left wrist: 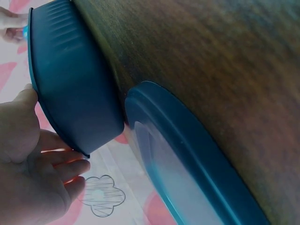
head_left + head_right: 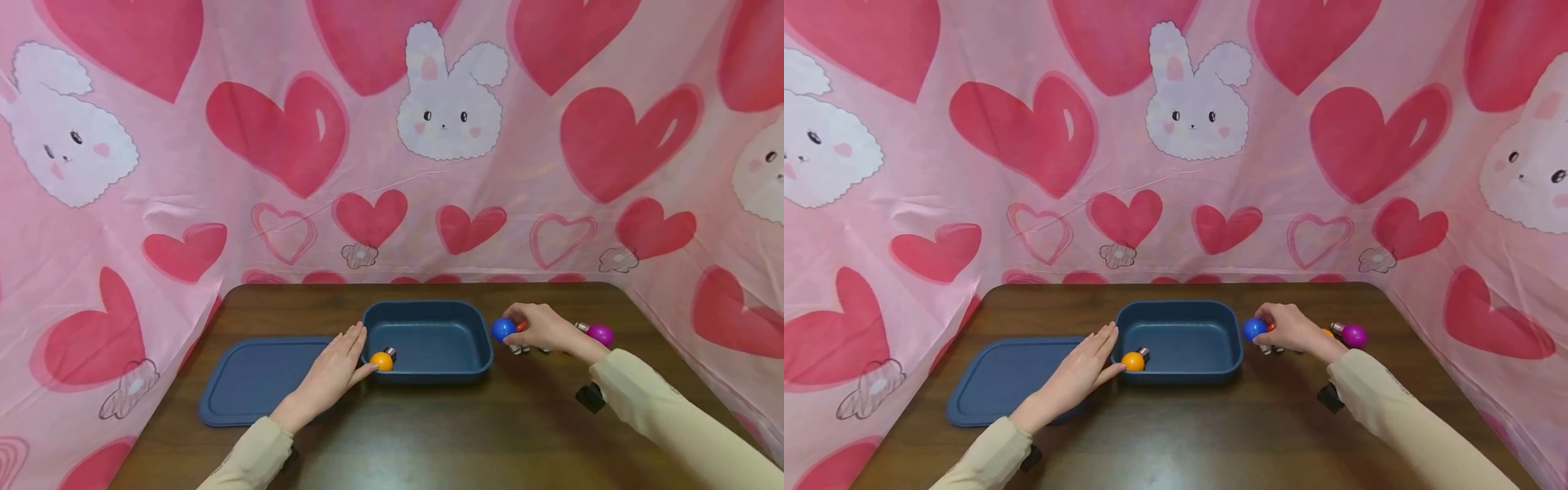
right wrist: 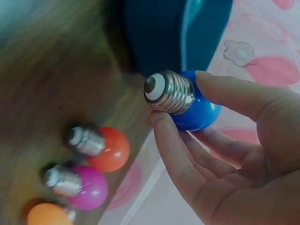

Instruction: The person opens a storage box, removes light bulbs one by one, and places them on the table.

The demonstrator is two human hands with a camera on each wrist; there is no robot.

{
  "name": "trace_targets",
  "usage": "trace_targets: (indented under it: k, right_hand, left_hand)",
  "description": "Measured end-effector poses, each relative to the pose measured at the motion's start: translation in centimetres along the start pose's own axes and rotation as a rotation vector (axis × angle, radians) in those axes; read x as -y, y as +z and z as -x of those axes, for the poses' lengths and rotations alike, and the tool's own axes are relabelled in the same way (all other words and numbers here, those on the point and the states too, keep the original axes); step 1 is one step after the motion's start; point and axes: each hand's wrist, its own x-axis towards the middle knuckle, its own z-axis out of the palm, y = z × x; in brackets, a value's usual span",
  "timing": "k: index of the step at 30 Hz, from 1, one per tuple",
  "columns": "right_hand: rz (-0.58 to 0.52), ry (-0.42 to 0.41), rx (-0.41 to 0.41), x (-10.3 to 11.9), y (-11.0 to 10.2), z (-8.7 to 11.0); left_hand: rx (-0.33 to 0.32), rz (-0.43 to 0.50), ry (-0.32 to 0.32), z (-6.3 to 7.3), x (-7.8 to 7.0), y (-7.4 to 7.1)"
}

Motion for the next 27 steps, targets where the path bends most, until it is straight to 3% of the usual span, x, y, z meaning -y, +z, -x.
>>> trace_targets:
  k: [15,27]
  right_hand:
    - [0.056,0.074,-0.041,-3.7,1.2,3.1]
    - [0.139,0.028,-0.084,-5.6,2.6,4.5]
  left_hand:
    - [0.004,-0.001,-0.011,0.0,0.0,-0.1]
    - [0.002,0.008,-0.009,0.1,-0.2,-0.1]
